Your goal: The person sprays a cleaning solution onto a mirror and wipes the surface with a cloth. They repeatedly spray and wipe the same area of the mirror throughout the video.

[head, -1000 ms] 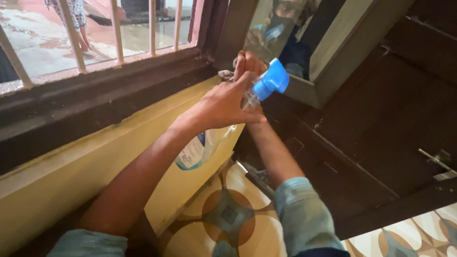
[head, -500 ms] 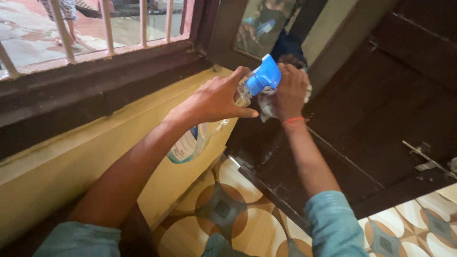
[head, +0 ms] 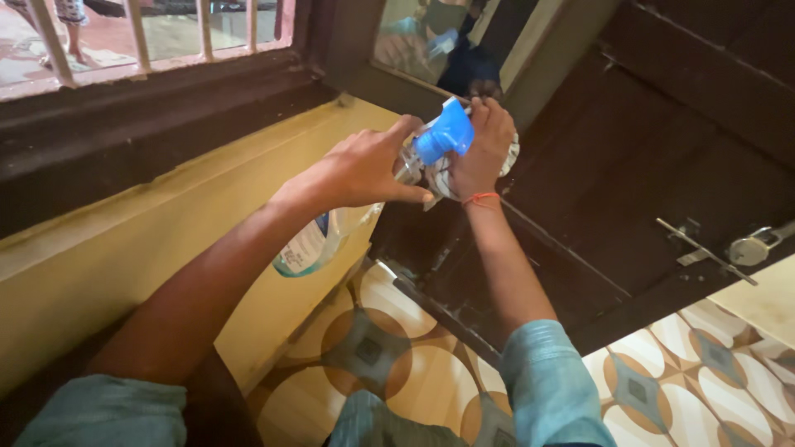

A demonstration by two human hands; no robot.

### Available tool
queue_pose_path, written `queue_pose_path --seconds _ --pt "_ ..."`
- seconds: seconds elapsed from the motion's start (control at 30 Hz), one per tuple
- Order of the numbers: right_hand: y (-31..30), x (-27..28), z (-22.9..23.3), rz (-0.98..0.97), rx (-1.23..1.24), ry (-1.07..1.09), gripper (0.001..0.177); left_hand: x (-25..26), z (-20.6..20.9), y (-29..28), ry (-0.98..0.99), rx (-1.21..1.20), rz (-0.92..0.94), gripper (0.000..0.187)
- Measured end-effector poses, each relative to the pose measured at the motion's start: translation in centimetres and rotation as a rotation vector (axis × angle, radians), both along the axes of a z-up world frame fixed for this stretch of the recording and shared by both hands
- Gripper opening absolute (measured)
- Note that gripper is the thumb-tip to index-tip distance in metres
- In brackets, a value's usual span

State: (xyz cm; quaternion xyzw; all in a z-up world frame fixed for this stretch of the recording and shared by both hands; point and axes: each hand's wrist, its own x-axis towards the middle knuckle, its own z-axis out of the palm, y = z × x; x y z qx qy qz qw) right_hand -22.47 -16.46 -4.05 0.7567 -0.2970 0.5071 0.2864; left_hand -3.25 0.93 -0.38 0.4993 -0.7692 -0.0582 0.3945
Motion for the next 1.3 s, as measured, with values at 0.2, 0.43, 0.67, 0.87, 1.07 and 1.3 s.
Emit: queue_pose_path --seconds 0.2,0.43,0.67,0.87,1.07,1.3 --pt "-0.9 -0.8 0.0 -0.019 -0.049 0.040 0.044 -0.6 -0.6 -0.5 0.007 0.012 0.001 0.094" --pt "-4.6 -2.4 -0.2 -0.099 -0.139 0.152 0.059 -1.8 -1.3 -1.9 0.175 0.031 0.000 0.099" --pt "-4.4 -3.6 1.8 -0.075 -0.127 0.219 0.061 -2.9 -0.8 -2.9 0.235 0.101 0.025 0.100" --pt "-2.8 -2.6 1.5 -0.034 -0.036 0.192 0.063 -1.2 -0.4 -2.7 0.183 -0.054 0.000 0.095" --pt "-2.1 -2.2 1.2 -0.051 -0.021 0.201 0.055 2.2 2.3 -3.2 0.322 -0.045 0.020 0.095" --pt "-1.8 -1.2 1.1 -0.098 -0.062 0.196 0.053 6.9 1.2 -4.8 0.469 -0.020 0.030 0.114"
